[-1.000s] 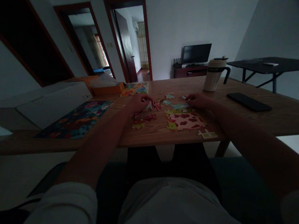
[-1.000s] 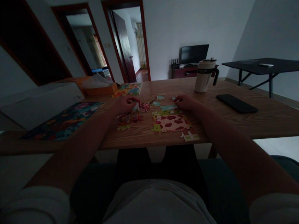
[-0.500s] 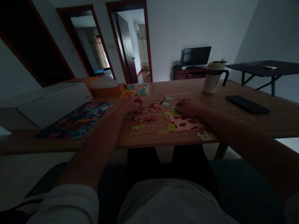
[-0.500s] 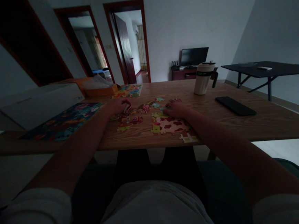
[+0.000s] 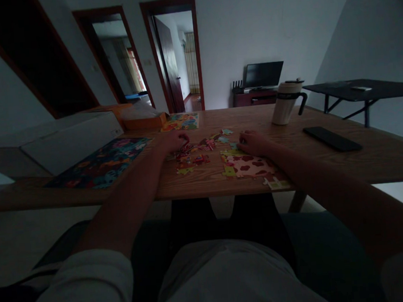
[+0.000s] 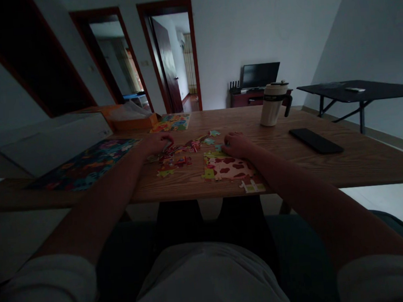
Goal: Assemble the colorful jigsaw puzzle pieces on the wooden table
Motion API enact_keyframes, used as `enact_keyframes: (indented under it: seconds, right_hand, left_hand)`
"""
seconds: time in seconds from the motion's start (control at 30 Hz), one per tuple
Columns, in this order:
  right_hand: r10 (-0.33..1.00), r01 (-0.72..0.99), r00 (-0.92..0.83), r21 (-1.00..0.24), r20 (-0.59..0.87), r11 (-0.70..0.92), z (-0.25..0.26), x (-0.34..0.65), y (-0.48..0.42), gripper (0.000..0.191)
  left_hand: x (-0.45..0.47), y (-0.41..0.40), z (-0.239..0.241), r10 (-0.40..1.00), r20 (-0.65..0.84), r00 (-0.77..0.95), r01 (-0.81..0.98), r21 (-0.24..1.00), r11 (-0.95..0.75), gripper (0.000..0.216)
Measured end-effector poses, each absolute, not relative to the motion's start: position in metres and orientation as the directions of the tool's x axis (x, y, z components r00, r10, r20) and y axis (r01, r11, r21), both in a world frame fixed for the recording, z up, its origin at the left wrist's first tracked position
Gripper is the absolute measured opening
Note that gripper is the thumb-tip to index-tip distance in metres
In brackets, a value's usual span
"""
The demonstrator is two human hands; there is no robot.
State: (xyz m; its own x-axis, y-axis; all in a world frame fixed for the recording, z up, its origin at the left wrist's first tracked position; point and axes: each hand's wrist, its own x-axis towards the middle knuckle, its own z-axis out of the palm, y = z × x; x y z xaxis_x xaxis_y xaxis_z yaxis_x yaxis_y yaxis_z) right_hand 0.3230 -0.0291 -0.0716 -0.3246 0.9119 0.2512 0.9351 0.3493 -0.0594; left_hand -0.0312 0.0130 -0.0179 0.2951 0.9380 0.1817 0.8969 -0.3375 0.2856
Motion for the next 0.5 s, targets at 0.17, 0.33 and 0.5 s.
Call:
enact_keyframes:
  seconds: [0.17, 0.33, 0.5]
  right_hand:
    - [0.902, 0.924, -0.349, -0.067, 0.255, 0.377, -0.072, 0.326, -0.025, 0.026]
    - [0.904, 0.925, -0.341, -0.078, 0.258, 0.372, -0.072, 0.331, -0.020, 0.022]
    - [0.927, 0.969, -0.065, -0.198, 0.371, 0.148, -0.073, 0.360, -0.010, 0.026]
  left_hand:
    - [-0.038, 0.018, -0.021, 0.953, 0.153, 0.262, 0.900, 0.318, -0.298, 0.034]
    - [-0.042, 0.022, -0.023, 0.947, 0.171, 0.273, 0.901, 0.299, -0.314, 0.032]
    - [-0.038, 0.021, -0.023, 0.947, 0.143, 0.286, 0.916, 0.249, -0.315, 0.036]
